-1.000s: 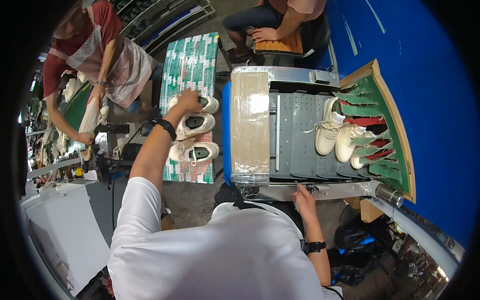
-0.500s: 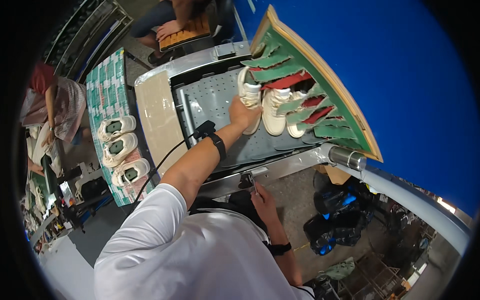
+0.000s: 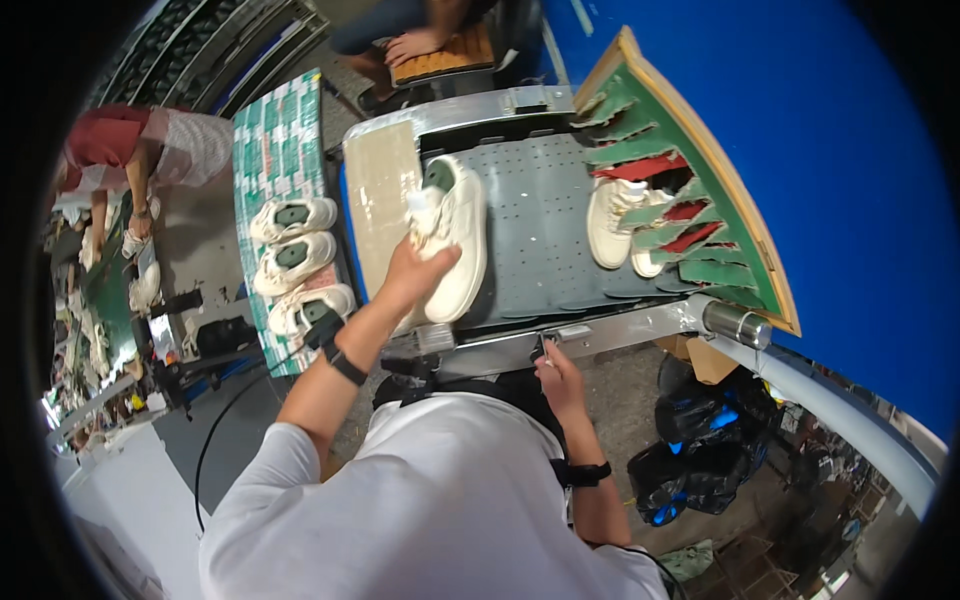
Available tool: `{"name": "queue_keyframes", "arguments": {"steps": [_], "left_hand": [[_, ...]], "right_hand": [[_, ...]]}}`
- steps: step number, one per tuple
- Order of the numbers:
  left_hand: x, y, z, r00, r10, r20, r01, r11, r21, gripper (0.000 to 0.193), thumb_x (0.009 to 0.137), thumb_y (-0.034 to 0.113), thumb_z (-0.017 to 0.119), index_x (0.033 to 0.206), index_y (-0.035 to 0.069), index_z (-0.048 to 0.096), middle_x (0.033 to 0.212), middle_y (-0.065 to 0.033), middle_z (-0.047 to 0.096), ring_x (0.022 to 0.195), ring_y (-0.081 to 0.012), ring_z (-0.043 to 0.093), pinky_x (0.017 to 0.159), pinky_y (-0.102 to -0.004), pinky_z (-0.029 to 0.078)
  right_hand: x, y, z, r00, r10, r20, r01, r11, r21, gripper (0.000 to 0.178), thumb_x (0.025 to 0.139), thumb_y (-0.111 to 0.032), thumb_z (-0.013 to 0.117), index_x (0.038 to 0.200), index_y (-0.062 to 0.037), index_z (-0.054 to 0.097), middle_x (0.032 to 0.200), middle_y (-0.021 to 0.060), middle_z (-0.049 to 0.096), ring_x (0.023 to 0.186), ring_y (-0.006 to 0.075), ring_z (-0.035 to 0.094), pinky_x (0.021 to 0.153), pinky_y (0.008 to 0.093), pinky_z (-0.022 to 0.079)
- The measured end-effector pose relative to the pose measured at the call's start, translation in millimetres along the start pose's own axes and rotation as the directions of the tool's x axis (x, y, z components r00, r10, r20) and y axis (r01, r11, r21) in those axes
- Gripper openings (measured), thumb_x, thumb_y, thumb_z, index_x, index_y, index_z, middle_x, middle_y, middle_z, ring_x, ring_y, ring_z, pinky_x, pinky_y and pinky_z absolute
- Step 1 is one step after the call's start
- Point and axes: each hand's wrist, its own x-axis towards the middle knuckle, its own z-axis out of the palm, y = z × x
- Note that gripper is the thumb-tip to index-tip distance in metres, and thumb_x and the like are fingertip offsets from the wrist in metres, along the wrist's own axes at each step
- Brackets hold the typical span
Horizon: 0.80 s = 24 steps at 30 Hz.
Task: Manually assemble and inspect cream-colored sneakers at a factory workstation.
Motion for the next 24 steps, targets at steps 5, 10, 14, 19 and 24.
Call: {"name": "queue_keyframes", "arguments": {"steps": [5, 10, 14, 19, 24], "left_hand": [[-80, -86, -72, 0.986, 0.020, -0.166, 0.071, 0.849, 0.523, 0.063, 0.090, 0.039, 0.082, 0.131, -0.001, 0.057, 0.119, -0.0262, 0.073, 0.110, -0.0400, 0.072, 0.094, -0.0447, 0.056], [-84, -63, -121, 0.974, -0.167, 0.156, 0.020, 0.742, 0.670, 0.032, 0.105, 0.034, 0.067, 0.102, 0.002, 0.072, 0.102, -0.0102, 0.077, 0.093, -0.0295, 0.073, 0.078, -0.0411, 0.056], [-63, -47, -155, 0.968, -0.021, 0.249, 0.120, 0.913, -0.390, 0.032, 0.108, 0.035, 0.062, 0.125, 0.008, 0.068, 0.122, -0.0065, 0.074, 0.102, -0.0244, 0.072, 0.089, -0.0417, 0.058], [-56, 15, -161, 0.984, 0.171, -0.040, -0.114, 0.447, -0.887, 0.065, 0.103, 0.034, 0.070, 0.160, 0.012, 0.046, 0.156, -0.0160, 0.055, 0.137, -0.0292, 0.059, 0.117, -0.0427, 0.046], [-11, -45, -145, 0.911, 0.379, 0.162, -0.410, 0.792, 0.453, 0.080, 0.076, 0.032, 0.094, 0.147, 0.010, 0.063, 0.157, -0.0251, 0.053, 0.139, -0.0371, 0.058, 0.113, -0.0384, 0.049]], "right_hand": [[4, -52, 59, 0.949, -0.247, 0.196, 0.293, 0.919, -0.262, 0.051, 0.096, -0.012, 0.065, 0.145, 0.0025, 0.060, 0.107, 0.0108, 0.070, 0.102, 0.0226, 0.068, 0.094, 0.0346, 0.052], [5, -119, 132, 0.874, -0.323, 0.362, 0.460, 0.788, -0.410, 0.063, 0.090, -0.017, 0.069, 0.148, 0.0031, 0.056, 0.119, 0.0211, 0.069, 0.110, 0.0352, 0.067, 0.100, 0.0380, 0.051], [-2, -149, 171, 0.777, -0.385, 0.498, 0.616, 0.628, -0.476, 0.070, 0.087, -0.020, 0.070, 0.151, 0.0049, 0.052, 0.123, 0.0239, 0.066, 0.112, 0.0399, 0.066, 0.100, 0.0435, 0.052], [8, -149, 196, 0.688, -0.470, 0.552, 0.725, 0.460, -0.512, 0.072, 0.085, -0.019, 0.070, 0.149, 0.0086, 0.051, 0.113, 0.0233, 0.065, 0.109, 0.0409, 0.064, 0.098, 0.0469, 0.051], [23, -142, 205, 0.507, -0.535, 0.676, 0.814, 0.038, -0.580, 0.074, 0.081, -0.017, 0.073, 0.148, 0.0083, 0.052, 0.106, 0.0196, 0.062, 0.108, 0.0381, 0.061, 0.099, 0.0462, 0.047]]}}
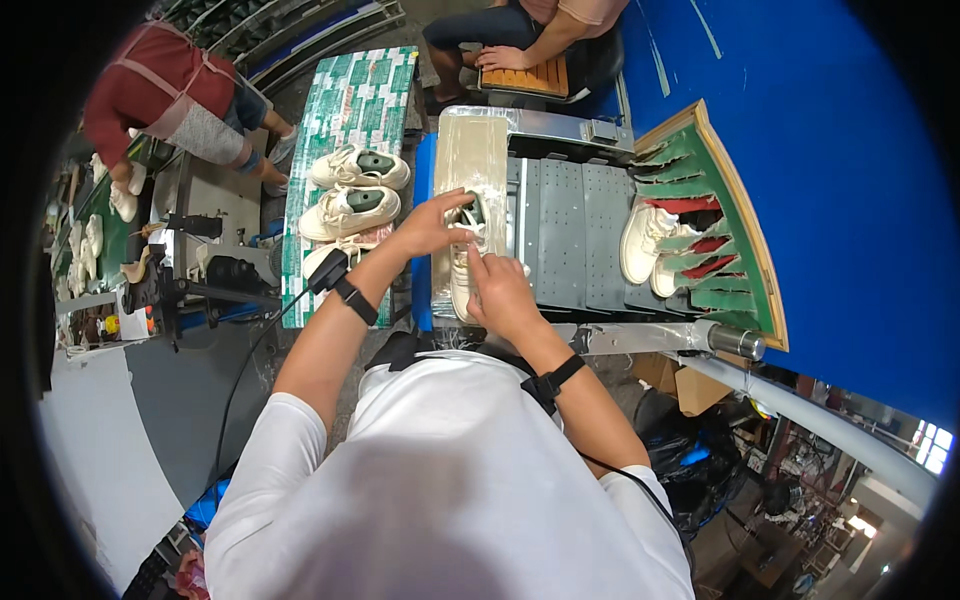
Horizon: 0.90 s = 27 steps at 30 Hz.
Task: Manually assemble and inspect cream-colored sneakers at a factory workstation.
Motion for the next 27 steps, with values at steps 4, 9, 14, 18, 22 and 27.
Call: {"name": "queue_keyframes", "arguments": {"steps": [4, 9, 14, 18, 22, 27], "left_hand": [[7, 12, 0, 0.999, -0.038, -0.018, 0.039, 0.998, 0.039, 0.074, 0.075, 0.029, 0.094, 0.141, 0.010, 0.067, 0.144, -0.0202, 0.066, 0.129, -0.0353, 0.066, 0.111, -0.0408, 0.050], [7, 19, -3, 0.993, -0.084, -0.088, 0.088, 0.995, 0.042, 0.071, 0.072, 0.028, 0.094, 0.136, 0.010, 0.068, 0.131, -0.0155, 0.073, 0.121, -0.0354, 0.069, 0.105, -0.0408, 0.053], [1, 10, 0, 0.993, -0.065, -0.103, 0.063, 0.998, -0.018, 0.074, 0.074, 0.031, 0.094, 0.139, 0.010, 0.066, 0.133, -0.0161, 0.072, 0.125, -0.0341, 0.068, 0.106, -0.0402, 0.053], [1, 24, 8, 0.991, -0.067, -0.115, 0.061, 0.997, -0.054, 0.077, 0.077, 0.034, 0.094, 0.142, 0.006, 0.063, 0.139, -0.0185, 0.068, 0.129, -0.0336, 0.066, 0.110, -0.0396, 0.051], [-6, 22, 16, 0.982, -0.107, -0.156, 0.095, 0.992, -0.083, 0.077, 0.077, 0.032, 0.094, 0.142, 0.003, 0.063, 0.142, -0.0218, 0.066, 0.131, -0.0357, 0.065, 0.111, -0.0401, 0.051], [-3, 15, 28, 0.973, -0.074, -0.220, 0.049, 0.991, -0.121, 0.076, 0.078, 0.031, 0.093, 0.142, 0.003, 0.063, 0.142, -0.0241, 0.066, 0.132, -0.0360, 0.065, 0.110, -0.0402, 0.051]], "right_hand": [[5, -1, 19, 0.999, -0.044, 0.017, 0.046, 0.991, -0.128, 0.073, 0.082, -0.017, 0.070, 0.149, 0.0072, 0.052, 0.113, 0.0222, 0.063, 0.109, 0.0391, 0.062, 0.096, 0.0463, 0.049], [9, 6, -1, 0.887, 0.160, 0.433, -0.420, -0.112, 0.901, 0.064, 0.086, -0.009, 0.064, 0.148, 0.0059, 0.057, 0.114, 0.0100, 0.070, 0.100, 0.0190, 0.068, 0.092, 0.0323, 0.054], [-28, 10, -17, 0.934, 0.151, 0.323, -0.346, 0.600, 0.721, 0.064, 0.085, -0.016, 0.065, 0.143, 0.0091, 0.060, 0.109, 0.0129, 0.070, 0.101, 0.0226, 0.067, 0.093, 0.0366, 0.053], [-14, 15, -2, 0.982, 0.155, -0.106, -0.132, 0.972, 0.193, 0.072, 0.079, -0.015, 0.069, 0.145, 0.0086, 0.055, 0.104, 0.0196, 0.061, 0.103, 0.0393, 0.062, 0.094, 0.0500, 0.047], [-18, 16, 3, 0.992, 0.110, -0.065, -0.111, 0.994, -0.021, 0.073, 0.078, -0.016, 0.070, 0.145, 0.0086, 0.055, 0.102, 0.0188, 0.060, 0.099, 0.0373, 0.061, 0.091, 0.0477, 0.047], [-13, 11, -5, 0.993, 0.094, -0.078, -0.089, 0.994, 0.070, 0.077, 0.078, -0.014, 0.069, 0.149, 0.0071, 0.051, 0.106, 0.0195, 0.059, 0.102, 0.0390, 0.060, 0.096, 0.0495, 0.046]]}}
